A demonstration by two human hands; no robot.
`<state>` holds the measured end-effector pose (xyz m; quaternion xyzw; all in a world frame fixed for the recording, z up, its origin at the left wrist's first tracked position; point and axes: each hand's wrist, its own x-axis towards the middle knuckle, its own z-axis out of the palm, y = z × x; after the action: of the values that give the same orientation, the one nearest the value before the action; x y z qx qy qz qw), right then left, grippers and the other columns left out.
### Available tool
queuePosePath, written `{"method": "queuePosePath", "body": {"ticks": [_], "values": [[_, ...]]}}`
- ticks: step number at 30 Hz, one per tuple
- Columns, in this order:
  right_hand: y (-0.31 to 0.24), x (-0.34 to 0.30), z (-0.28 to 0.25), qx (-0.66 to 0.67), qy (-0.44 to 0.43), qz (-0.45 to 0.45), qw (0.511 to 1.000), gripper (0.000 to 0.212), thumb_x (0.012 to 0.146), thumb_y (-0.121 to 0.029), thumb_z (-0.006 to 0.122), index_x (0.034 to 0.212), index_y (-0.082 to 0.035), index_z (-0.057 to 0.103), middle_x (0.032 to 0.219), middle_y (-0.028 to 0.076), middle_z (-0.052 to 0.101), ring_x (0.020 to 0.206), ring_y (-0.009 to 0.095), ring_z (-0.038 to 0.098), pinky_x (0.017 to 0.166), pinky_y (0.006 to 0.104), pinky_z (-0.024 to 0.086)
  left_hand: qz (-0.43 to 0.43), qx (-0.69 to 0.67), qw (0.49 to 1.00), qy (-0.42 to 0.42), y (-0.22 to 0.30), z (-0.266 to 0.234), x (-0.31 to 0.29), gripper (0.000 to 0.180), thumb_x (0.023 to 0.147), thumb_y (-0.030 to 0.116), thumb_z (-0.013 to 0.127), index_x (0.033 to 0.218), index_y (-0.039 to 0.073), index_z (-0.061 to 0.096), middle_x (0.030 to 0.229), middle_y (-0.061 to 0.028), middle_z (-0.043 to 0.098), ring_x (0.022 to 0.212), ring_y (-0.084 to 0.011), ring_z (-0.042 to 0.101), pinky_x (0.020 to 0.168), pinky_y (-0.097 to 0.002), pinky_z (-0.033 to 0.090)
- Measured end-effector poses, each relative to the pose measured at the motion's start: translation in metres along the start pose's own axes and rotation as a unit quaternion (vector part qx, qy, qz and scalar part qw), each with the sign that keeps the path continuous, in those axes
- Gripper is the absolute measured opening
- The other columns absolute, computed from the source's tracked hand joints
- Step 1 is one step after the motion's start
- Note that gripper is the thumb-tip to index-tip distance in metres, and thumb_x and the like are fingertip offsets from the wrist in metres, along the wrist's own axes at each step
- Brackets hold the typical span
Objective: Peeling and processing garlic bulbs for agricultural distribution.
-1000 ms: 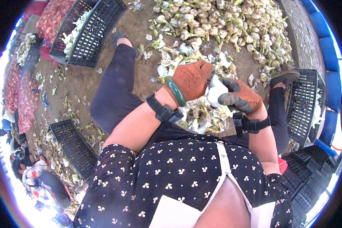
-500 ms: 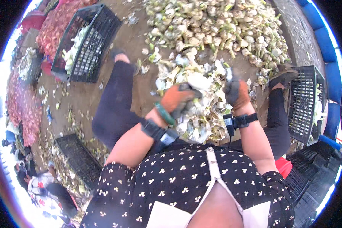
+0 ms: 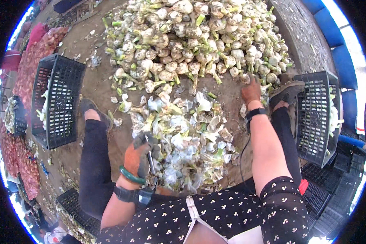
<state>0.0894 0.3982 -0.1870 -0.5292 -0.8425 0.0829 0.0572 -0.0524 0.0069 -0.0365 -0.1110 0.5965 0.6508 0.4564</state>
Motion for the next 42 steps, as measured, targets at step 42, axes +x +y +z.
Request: {"method": "queuePosePath", "body": {"ticks": [42], "values": [[-0.136,-0.248,-0.183,0.201,-0.087,-0.356,0.909,0.052,0.063,-0.014,0.073,0.110,-0.007,0.054,0.103,0.014,0.052,0.099,0.029,0.050,0.083,0.0351,0.045,0.313,0.472,0.808,-0.161,-0.013,0.022,-0.024,0.021,0.075,0.013,0.051,0.088,0.003,0.063,0.070,-0.0111,0.063,0.060,-0.0193,0.061,0.058,-0.0333,0.048]]}}
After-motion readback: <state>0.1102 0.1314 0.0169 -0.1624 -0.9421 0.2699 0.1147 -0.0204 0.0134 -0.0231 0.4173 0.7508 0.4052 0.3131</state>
